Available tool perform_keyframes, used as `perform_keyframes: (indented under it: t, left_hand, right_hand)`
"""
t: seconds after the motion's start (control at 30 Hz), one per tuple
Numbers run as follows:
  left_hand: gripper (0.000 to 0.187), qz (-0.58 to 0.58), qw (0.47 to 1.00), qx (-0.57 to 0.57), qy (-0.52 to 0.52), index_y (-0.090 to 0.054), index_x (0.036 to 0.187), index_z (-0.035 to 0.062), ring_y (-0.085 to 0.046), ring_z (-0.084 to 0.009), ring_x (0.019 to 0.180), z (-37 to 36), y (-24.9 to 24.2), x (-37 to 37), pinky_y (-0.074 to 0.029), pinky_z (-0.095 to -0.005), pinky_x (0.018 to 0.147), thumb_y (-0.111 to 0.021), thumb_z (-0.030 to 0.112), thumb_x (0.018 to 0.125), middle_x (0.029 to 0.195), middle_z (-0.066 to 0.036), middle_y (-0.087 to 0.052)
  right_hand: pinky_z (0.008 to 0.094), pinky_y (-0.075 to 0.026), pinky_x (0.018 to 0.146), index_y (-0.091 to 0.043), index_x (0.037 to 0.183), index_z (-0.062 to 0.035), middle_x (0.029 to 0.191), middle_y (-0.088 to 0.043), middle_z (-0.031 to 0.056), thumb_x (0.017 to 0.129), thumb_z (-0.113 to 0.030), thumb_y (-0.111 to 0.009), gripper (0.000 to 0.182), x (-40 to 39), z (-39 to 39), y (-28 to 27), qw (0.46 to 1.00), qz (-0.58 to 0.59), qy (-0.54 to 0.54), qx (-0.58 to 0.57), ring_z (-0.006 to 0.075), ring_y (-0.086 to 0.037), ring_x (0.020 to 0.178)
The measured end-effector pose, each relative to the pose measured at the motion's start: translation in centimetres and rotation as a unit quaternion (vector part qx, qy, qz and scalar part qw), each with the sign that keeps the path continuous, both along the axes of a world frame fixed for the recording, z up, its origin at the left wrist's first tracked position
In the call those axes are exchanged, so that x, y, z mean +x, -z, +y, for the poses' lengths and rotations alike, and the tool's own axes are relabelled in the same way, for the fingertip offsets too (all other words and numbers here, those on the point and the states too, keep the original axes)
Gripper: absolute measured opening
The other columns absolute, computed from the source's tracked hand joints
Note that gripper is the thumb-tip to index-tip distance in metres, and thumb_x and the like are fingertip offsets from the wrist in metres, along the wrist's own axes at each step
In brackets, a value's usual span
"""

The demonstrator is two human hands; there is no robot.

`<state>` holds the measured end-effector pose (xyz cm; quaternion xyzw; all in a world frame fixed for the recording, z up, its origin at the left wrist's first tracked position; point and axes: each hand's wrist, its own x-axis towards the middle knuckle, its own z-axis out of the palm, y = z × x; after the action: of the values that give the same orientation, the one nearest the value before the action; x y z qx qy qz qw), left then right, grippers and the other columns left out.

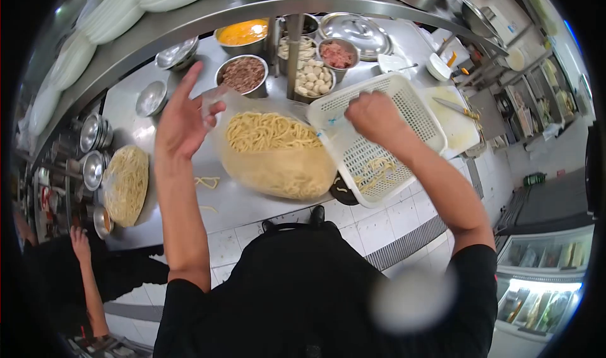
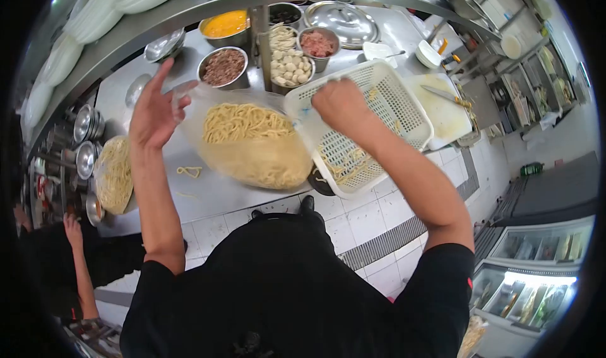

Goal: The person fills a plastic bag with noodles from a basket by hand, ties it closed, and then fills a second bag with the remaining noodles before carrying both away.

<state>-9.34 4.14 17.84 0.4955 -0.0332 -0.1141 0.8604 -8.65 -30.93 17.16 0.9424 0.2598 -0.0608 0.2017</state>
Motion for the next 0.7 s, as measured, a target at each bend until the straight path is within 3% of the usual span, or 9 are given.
perform_keyframes:
  t: [0.07, 0.17, 0.3, 0.37, 0.4, 0.43, 0.47, 0.57, 0.7]
  left_hand:
    - [0.066, -0.023, 0.999, 0.002, 0.028, -0.023, 0.151, 0.0193, -0.063, -0.0189, 0.082, -1.0, -1.4, -1.0, -0.052, -0.0216, 0.059, -0.052, 0.039, 0.095, 0.127, -0.027, -0.051]
    - [0.065, -0.013, 1.0, -0.025, -0.003, -0.021, 0.152, 0.02, -0.063, -0.0197, 0.083, -1.1, -0.2, -2.3, -0.052, -0.022, 0.059, -0.051, 0.039, 0.096, 0.13, -0.023, -0.05]
    - [0.063, -0.001, 0.999, -0.04, -0.015, -0.022, 0.151, 0.0194, -0.062, -0.019, 0.083, -0.4, 2.4, -3.6, -0.052, -0.0217, 0.061, -0.05, 0.037, 0.098, 0.136, -0.019, -0.045]
    - [0.062, -0.009, 0.997, -0.067, -0.031, -0.021, 0.152, 0.0197, -0.061, -0.0186, 0.085, 0.5, 3.2, -3.9, -0.053, -0.0218, 0.06, -0.049, 0.034, 0.098, 0.141, -0.019, -0.04]
    - [0.062, -0.014, 0.997, -0.072, -0.028, -0.021, 0.152, 0.0197, -0.061, -0.0186, 0.085, 0.5, 3.5, -3.9, -0.053, -0.0218, 0.06, -0.049, 0.034, 0.098, 0.141, -0.019, -0.04]
    - [0.062, -0.015, 0.997, -0.075, -0.022, -0.02, 0.152, 0.0197, -0.061, -0.0185, 0.085, 0.5, 3.8, -3.9, -0.053, -0.0218, 0.06, -0.049, 0.033, 0.098, 0.141, -0.02, -0.039]
    - [0.062, -0.015, 0.997, -0.074, -0.015, -0.019, 0.152, 0.0197, -0.061, -0.0185, 0.084, 0.3, 3.8, -3.7, -0.054, -0.0218, 0.06, -0.049, 0.032, 0.099, 0.141, -0.02, -0.038]
    - [0.061, -0.005, 0.998, -0.068, -0.018, -0.018, 0.152, 0.0205, -0.063, -0.0203, 0.083, -0.5, 3.1, -3.3, -0.056, -0.0233, 0.059, -0.047, 0.029, 0.099, 0.141, -0.022, -0.039]
    - [0.061, 0.001, 0.999, -0.046, 0.0, -0.017, 0.152, 0.0221, -0.066, -0.0217, 0.083, -1.0, 2.5, -2.6, -0.059, -0.0259, 0.057, -0.046, 0.029, 0.099, 0.14, -0.023, -0.039]
  right_hand:
    - [0.0395, -0.049, 0.081, -0.071, 0.089, -0.008, 0.103, -0.064, 0.0137, 0.078, -0.016, -0.065, 0.015, -0.4, -2.2, -2.9, 0.999, -0.028, 0.01, 0.041, 0.027, -0.064, 0.096]
    - [0.04, -0.047, 0.088, -0.068, 0.103, -0.0043, 0.109, -0.064, 0.013, 0.08, -0.01, -0.063, 0.024, -2.0, -6.5, -4.8, 0.891, 0.103, 0.029, 0.442, 0.0293, -0.06, 0.102]
    - [0.0379, -0.046, 0.09, -0.059, 0.116, 0.0049, 0.113, -0.064, 0.0183, 0.092, -0.017, -0.055, 0.033, -6.8, -19.0, 4.9, 0.585, -0.474, 0.345, 0.561, 0.0255, -0.062, 0.102]
    - [0.04, -0.049, 0.08, -0.06, 0.11, 0.0046, 0.096, -0.066, 0.0179, 0.096, -0.026, -0.046, 0.036, -12.9, -27.8, 24.1, 0.471, -0.317, 0.506, 0.649, 0.0234, -0.062, 0.093]
    - [0.0341, -0.052, 0.074, -0.055, 0.119, -0.0063, 0.103, -0.063, 0.0076, 0.094, -0.034, -0.049, 0.038, -17.0, -31.1, 37.7, 0.335, -0.153, 0.462, 0.807, 0.0203, -0.061, 0.083]
    - [0.0352, -0.05, 0.071, -0.061, 0.111, -0.0051, 0.095, -0.064, 0.0114, 0.093, -0.031, -0.05, 0.034, -17.9, -22.3, 36.6, 0.349, -0.116, 0.521, 0.77, 0.0224, -0.059, 0.08]
    - [0.0398, -0.052, 0.072, -0.059, 0.117, -0.0077, 0.102, -0.064, 0.0109, 0.092, -0.031, -0.052, 0.035, -17.3, -15.1, 31.1, 0.144, 0.006, 0.574, 0.806, 0.0241, -0.061, 0.084]
    - [0.0389, -0.056, 0.078, -0.051, 0.125, 0.0052, 0.116, -0.062, 0.02, 0.097, -0.018, -0.045, 0.037, -16.0, -7.5, 30.8, 0.04, -0.033, 0.491, 0.87, 0.0285, -0.065, 0.098]
    - [0.0386, -0.054, 0.09, -0.049, 0.127, 0.0032, 0.12, -0.06, 0.0169, 0.099, -0.019, -0.039, 0.038, -15.0, -6.4, 33.4, 0.016, -0.157, 0.44, 0.884, 0.0289, -0.063, 0.104]
